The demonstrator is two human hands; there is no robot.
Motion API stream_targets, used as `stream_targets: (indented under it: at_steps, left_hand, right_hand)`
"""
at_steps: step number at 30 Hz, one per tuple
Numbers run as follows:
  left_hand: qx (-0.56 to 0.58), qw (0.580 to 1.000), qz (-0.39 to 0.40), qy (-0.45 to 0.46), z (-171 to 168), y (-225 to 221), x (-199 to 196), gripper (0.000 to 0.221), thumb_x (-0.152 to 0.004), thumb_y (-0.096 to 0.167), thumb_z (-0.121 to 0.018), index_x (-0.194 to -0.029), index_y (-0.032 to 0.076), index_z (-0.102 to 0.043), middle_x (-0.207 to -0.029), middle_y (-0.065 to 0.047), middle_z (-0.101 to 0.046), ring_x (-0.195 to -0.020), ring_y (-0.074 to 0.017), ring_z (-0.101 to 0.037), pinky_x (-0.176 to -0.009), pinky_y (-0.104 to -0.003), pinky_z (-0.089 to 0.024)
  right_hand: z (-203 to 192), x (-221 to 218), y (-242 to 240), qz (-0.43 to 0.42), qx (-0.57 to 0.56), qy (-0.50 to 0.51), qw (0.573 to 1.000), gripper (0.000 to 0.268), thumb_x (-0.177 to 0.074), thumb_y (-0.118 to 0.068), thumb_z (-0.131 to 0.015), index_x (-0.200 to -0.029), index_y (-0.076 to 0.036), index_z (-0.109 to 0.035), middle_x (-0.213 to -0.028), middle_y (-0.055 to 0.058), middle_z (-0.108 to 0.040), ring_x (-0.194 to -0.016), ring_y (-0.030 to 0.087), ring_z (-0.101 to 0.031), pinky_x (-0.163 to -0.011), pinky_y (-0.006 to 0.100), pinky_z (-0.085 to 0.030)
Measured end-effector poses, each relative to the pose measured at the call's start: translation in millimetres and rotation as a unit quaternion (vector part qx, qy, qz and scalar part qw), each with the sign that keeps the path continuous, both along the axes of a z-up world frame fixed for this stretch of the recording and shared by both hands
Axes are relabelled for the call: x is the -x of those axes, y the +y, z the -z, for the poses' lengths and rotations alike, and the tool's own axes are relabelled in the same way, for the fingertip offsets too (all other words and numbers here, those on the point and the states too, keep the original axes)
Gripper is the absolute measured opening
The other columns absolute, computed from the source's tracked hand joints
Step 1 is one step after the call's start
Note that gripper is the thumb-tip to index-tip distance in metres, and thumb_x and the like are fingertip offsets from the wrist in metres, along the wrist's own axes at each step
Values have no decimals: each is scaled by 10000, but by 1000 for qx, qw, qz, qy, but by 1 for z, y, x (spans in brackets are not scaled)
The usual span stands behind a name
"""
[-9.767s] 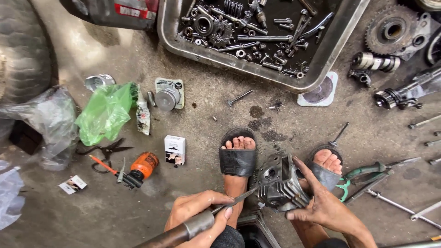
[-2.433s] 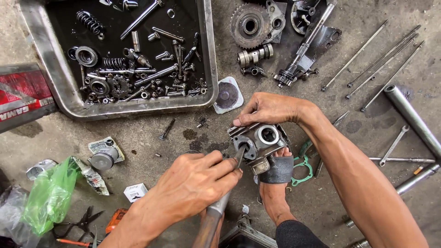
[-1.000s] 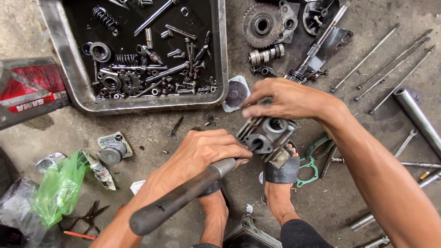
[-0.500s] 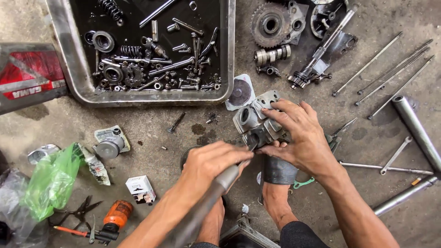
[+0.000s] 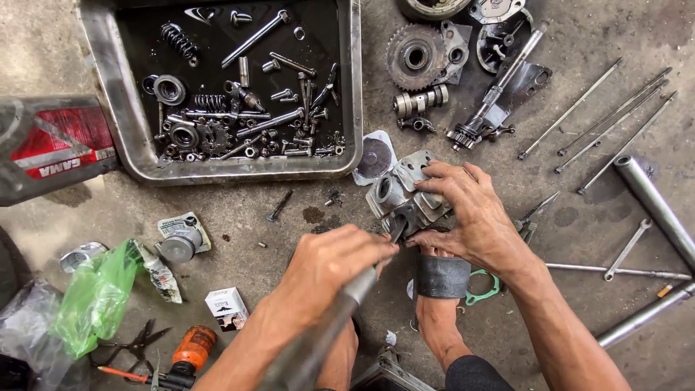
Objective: The person uses a hammer and punch to tap and adjust a metal engine cylinder block. They rotate the block to access different sides and continue tapping specific areas with the tools.
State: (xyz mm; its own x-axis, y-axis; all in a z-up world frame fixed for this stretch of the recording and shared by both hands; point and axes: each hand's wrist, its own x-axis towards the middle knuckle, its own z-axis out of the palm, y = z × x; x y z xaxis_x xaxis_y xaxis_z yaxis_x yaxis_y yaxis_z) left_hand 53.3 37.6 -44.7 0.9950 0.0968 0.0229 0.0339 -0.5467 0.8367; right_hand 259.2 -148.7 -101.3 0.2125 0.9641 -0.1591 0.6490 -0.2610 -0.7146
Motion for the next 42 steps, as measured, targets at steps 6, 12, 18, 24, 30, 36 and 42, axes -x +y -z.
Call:
stream_targets:
  at_steps: [6,12,18,24,30,36,42]
  left_hand:
    - [46,992,84,82,-11,33,-9,373,-1055,305,-436,-1264,133,-692,-1187,-18,-730,-1009,-203,-641,-688,-350,-476]
    - [32,995,91,37,-16,46,-7,308,-1074,202,-466,-1234,105,-711,-1146,-14,-738,-972,-184,-644,-678,-319,-496]
    - [-156,983,96,-1,-35,16,-7,129,-998,94,-657,-1100,59,-728,-951,-51,-687,-835,-201,-602,-395,-323,-420]
    - [-193,975,109,17,-39,-4,-2,59,-995,79,-678,-1032,38,-699,-851,-57,-645,-808,-203,-612,-336,-323,-449]
    - [-218,974,60,10,-38,-9,3,125,-1023,155,-621,-1090,92,-706,-904,-25,-635,-865,-208,-613,-438,-384,-415]
    - [-208,977,36,-27,-38,-18,9,146,-1025,84,-602,-1108,20,-703,-1093,-145,-709,-818,-224,-615,-439,-308,-462]
    - [-220,974,34,-33,-39,-9,10,123,-1038,108,-624,-1126,62,-698,-1139,-104,-718,-873,-228,-604,-385,-316,-404]
  right_hand:
    - [3,0,-2,10,24,10,1000,846,-672,-542,-869,-1342,-123,-569,-1433,154,-585,-1394,293,-527,-1186,537,-296]
    - [4,0,-1,2,22,4,1000,811,-705,-535,-848,-1340,-112,-577,-1411,169,-606,-1418,298,-517,-1175,550,-306]
    - [8,5,-5,3,23,-14,1000,829,-670,-495,-898,-1344,-134,-577,-1439,148,-597,-1399,302,-536,-1167,538,-311]
    - [11,7,-8,3,25,-22,999,801,-712,-575,-820,-1338,-143,-571,-1460,151,-581,-1398,314,-540,-1168,548,-315]
    - [9,9,-7,-4,13,-49,999,823,-702,-549,-851,-1346,-128,-558,-1447,153,-587,-1423,305,-522,-1157,573,-329]
    - [6,8,-6,7,26,-31,999,777,-729,-548,-819,-1344,-149,-560,-1478,150,-569,-1431,304,-515,-1157,553,-314]
    - [8,17,-9,5,14,-67,998,787,-728,-580,-816,-1337,-154,-556,-1437,129,-592,-1393,277,-542,-1156,519,-318]
